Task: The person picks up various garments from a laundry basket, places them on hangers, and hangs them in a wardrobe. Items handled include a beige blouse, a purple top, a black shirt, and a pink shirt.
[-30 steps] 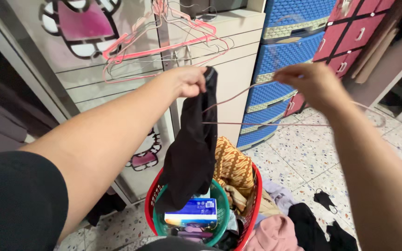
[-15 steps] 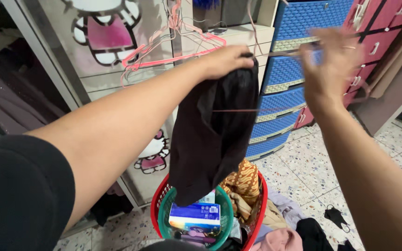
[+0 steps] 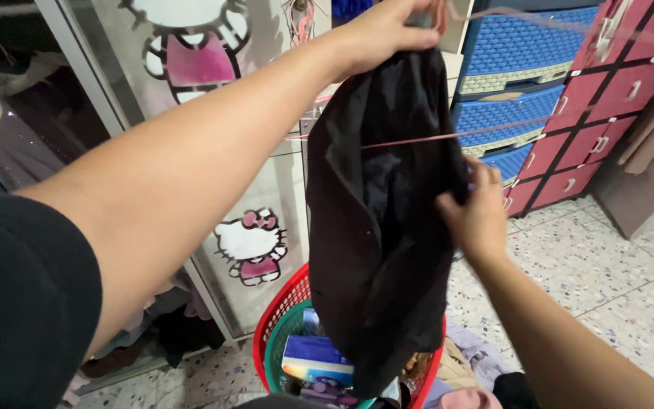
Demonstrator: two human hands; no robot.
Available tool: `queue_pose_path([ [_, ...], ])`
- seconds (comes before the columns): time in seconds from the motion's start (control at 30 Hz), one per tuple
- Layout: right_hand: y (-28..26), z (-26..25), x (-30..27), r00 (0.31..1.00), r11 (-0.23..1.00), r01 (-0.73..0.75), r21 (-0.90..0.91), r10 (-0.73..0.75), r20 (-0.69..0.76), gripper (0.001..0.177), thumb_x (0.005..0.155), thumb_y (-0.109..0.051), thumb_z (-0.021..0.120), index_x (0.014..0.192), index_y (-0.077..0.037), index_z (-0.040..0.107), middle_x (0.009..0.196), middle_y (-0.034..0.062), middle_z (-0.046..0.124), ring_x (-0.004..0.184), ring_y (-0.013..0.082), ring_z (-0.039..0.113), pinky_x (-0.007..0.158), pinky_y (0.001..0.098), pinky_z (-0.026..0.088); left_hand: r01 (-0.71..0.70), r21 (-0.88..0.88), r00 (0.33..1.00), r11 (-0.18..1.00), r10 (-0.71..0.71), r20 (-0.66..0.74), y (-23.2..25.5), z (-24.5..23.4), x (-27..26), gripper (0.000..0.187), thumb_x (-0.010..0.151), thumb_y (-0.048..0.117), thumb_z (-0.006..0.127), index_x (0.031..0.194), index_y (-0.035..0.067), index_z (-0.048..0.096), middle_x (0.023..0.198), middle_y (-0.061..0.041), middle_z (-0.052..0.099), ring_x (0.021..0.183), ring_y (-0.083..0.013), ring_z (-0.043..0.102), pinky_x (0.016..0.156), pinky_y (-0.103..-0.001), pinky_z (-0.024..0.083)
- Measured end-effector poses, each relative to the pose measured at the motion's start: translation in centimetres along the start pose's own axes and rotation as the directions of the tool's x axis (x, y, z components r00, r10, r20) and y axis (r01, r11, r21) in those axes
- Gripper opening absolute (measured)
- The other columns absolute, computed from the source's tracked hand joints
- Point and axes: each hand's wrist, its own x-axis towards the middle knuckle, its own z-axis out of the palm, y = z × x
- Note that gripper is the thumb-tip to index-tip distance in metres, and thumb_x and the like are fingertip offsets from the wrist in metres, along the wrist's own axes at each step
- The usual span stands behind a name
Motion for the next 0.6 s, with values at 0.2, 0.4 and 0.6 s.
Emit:
queue_pose_path([
  [0.2,10.1,-5.8,5.0,0.879,0.787,-0.447,0.426,0.296,0.375,0.024,0.094,-0.009,0.072,0.116,-0.001,0.075,0.093,0.0036,0.074,0.071,0.0114,0.06,0.062,0.0247,0.048,0.136,0.089,0.951,0.987,-0.155,0.266,-0.1,-0.2,-5.2,0.014,0.097,0.019,0.064,0.102,0.008,0.071,0.104,0.001,0.074,0.105,-0.0126,0.066,0.097,-0.031,0.048],
  [0.4,10.4,-8.6,6.7,0.867,0.8,-0.458,0.389,0.304,0.395,0.021,0.093,-0.008,0.074,0.112,-0.001,0.069,0.1,0.0089,0.071,0.084,0.0165,0.069,0.072,0.0292,0.056,0.058,0.368,0.998,0.928,-0.063,0.003,0.7,2.3,-4.8,0.013,0.095,0.017,0.065,0.097,0.005,0.07,0.095,-0.008,0.075,0.093,-0.0229,0.071,0.083,-0.035,0.052],
  [0.6,7.5,-9.9,7.4,0.841,0.03,-0.521,0.853,0.189,0.507,0.046,0.093,0.001,0.06,0.132,-0.023,0.063,0.129,0.0022,0.071,0.118,0.0231,0.066,0.101,0.0423,0.05,-0.006,0.395,0.991,0.919,0.058,-0.12,0.7,1.4,-3.6,0.013,0.094,0.017,0.068,0.096,0.006,0.072,0.093,-0.01,0.076,0.09,-0.0264,0.073,0.079,-0.037,0.053],
])
